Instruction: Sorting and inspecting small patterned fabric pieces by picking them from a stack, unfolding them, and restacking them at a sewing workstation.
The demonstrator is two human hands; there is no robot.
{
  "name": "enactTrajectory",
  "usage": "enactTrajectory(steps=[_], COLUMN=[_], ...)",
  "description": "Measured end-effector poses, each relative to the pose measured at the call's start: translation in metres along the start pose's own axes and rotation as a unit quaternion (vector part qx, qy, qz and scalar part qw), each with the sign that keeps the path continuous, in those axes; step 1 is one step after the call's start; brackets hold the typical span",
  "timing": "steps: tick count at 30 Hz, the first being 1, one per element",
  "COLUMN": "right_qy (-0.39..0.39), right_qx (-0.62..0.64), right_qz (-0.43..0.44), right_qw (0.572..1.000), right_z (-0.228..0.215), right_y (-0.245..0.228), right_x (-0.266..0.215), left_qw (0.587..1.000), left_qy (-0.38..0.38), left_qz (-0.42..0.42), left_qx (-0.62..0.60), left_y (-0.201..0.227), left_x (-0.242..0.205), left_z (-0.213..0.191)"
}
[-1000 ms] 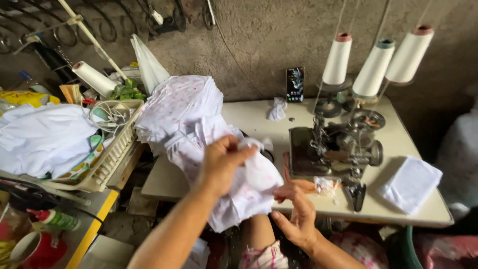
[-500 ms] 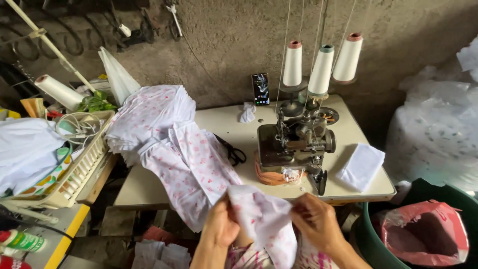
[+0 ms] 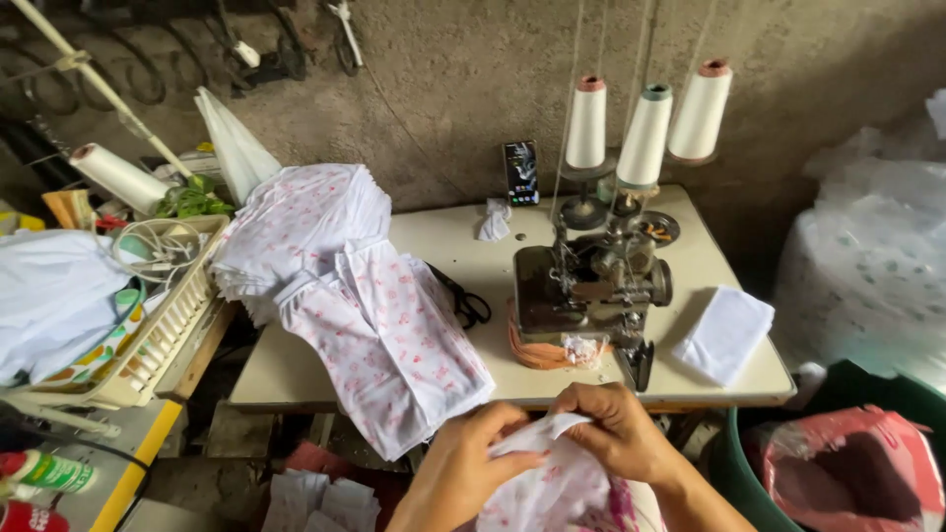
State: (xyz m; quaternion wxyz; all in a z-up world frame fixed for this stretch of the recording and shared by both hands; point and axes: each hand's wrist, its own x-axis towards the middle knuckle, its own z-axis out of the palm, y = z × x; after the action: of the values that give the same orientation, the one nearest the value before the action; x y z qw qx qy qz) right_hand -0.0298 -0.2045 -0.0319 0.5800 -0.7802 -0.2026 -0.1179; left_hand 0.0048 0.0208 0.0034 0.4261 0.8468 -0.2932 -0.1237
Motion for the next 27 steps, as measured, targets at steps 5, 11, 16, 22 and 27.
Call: enactTrajectory(steps=[5,11,16,22,27], right_qy=[0.001,0.062,0.081,-0.037,0.097], right_qx=[-0.035,0.133,0.305,0.588,0.312], right_qz=[-0.092,-0.072,-0.025,0.115,0.330], right_qw=[0.995,0.987,0.949,0.800,0.886], right_z=[-0.004,0.016,0.010,0.016,0.032], right_y=[0.000,0.032,0.077,0.147,0.164], right_x=[0.028,0.035,0.021,0.005,0.000], left_qw=[0.983,0.870,0.915,0.989,0.966], left_qy=[0.123,0.410,0.337,-0.117,0.113], left_qz=[-0.131,-0.078,0.175,-0.074,0.198], left_qx=[0.038,-0.264,-0.134,0.049,0.121], left_y=[-0.102,-0.106,-0.059,-0.032,-0.089], left_x=[-0.020,0.042,0.167,0.219,0.223], left_z=[-0.011,-0.055,-0.069,0.002,0.049])
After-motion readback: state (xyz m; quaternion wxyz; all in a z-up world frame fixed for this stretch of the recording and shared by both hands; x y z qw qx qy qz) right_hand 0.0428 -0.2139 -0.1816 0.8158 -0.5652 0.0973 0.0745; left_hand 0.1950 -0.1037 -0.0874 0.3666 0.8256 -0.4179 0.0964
